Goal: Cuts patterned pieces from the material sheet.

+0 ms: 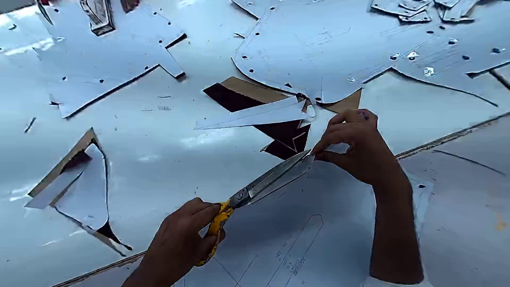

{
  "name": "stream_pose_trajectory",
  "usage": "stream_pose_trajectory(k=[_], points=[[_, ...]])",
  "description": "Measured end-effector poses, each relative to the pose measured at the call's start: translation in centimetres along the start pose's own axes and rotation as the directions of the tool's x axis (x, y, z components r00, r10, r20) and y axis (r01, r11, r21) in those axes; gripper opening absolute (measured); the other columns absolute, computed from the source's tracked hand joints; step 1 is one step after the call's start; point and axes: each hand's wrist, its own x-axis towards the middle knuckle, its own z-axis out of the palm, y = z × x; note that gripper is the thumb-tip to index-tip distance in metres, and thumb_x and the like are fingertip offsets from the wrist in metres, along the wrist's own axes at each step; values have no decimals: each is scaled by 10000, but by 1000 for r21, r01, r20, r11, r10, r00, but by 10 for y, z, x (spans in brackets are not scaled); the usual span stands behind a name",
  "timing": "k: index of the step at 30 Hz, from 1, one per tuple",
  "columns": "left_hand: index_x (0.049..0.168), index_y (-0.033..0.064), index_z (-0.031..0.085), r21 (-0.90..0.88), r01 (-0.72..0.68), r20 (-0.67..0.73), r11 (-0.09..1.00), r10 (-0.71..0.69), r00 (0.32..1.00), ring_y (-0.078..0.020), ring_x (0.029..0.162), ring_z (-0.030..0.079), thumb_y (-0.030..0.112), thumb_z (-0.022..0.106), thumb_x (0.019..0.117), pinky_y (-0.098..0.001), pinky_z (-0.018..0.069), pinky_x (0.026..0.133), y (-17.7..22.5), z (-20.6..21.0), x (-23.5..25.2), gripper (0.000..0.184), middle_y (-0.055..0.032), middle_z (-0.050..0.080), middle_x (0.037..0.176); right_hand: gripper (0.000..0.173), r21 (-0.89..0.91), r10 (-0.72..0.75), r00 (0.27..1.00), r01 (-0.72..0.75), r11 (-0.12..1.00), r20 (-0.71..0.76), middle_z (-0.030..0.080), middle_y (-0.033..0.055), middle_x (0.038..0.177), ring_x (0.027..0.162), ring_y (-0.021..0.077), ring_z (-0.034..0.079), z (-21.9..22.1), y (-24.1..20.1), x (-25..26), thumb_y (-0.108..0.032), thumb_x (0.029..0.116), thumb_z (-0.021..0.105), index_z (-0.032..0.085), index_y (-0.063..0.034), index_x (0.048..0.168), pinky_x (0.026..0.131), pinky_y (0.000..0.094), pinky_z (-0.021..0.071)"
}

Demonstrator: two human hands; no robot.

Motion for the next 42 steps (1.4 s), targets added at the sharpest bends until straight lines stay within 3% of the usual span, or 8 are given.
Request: stream_pose_trajectory(k=[16,24,42], points=[[904,139,776,-33,-2,5,999,2,1000,-83,720,618,332,641,751,-251,506,596,-3,0,0,281,52,678,803,54,-4,11,1000,-11,1000,8,740,-34,853,1075,246,620,0,0,0,-216,779,838,810,-222,825,1017,627,269],[903,151,774,-40,0,2,999,1,1000,-64,721,610,352,645,772,-231,502,596,-4,1,-1,273,61,677,810,61,2,18,1000,-18,1000,19,740,-34,858,1102,255,620,-1,-1,-1,-191,784,834,810,-217,833,1041,666,242],[891,128,783,-20,-7,0,1000,7,1000,-61,665,580,325,627,780,-220,458,553,-3,2,0,274,43,664,758,60,15,29,1000,-29,999,13,722,-1,821,1026,245,635,0,-4,1,-198,772,848,809,-192,816,988,649,281]])
